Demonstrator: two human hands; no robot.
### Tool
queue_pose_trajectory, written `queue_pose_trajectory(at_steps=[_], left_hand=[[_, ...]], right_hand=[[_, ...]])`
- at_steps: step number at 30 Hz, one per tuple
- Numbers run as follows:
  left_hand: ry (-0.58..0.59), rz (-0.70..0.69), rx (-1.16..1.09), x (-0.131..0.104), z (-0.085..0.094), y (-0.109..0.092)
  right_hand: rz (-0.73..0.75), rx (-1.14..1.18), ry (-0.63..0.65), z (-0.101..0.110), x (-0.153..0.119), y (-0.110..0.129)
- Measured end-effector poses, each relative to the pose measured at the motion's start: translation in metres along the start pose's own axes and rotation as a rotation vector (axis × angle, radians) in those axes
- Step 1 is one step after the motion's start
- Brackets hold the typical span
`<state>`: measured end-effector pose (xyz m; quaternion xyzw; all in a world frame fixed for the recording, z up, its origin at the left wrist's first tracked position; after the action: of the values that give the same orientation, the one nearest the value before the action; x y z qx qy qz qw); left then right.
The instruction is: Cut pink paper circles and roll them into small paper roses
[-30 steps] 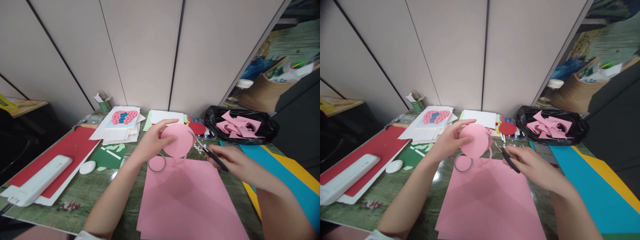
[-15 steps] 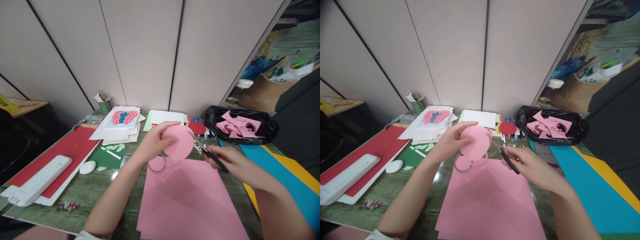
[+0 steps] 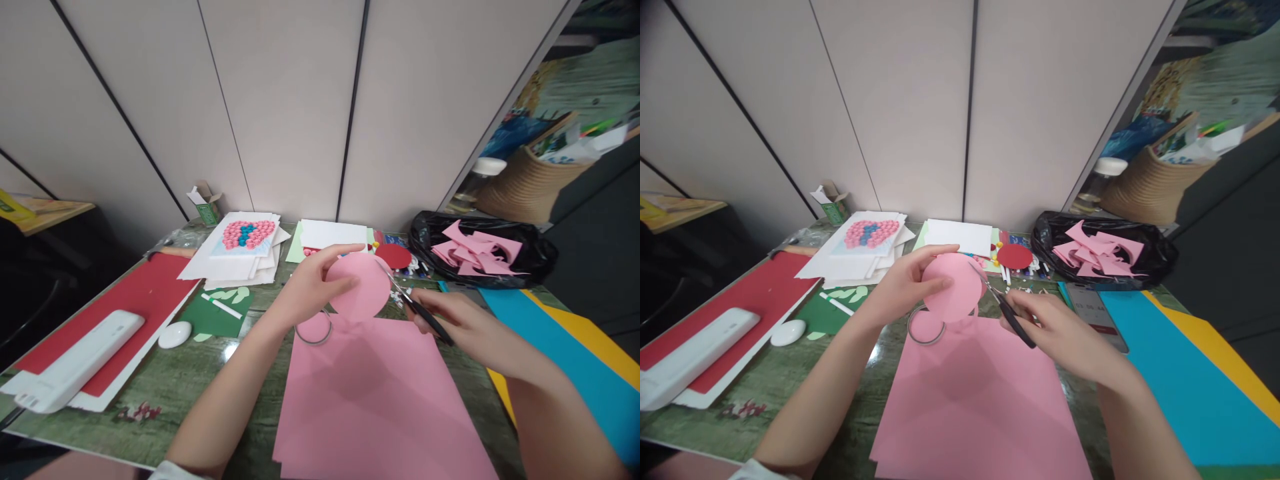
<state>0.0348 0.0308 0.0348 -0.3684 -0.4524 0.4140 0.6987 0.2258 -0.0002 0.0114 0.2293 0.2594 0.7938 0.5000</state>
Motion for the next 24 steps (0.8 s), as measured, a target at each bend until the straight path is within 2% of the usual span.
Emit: queue_pose_trajectory(at_steps=[24], left_hand=[[-0.043, -0.031, 0.009, 0.0015, 0.008, -0.0022]], right_hand=[[0.021, -0.028, 0.023, 0.0032, -0.0023, 0.0022]])
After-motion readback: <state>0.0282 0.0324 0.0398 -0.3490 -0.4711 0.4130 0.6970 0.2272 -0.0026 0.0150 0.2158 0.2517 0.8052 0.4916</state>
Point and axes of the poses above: each hand's wrist, its own x-axis towards the middle knuckle, its own z-axis out of the back of the hand, y = z × x, the point moved 7 cm from there along x, towards the middle knuckle, and after that the axes turned 8 degrees about -y, right-handed, at the moved point
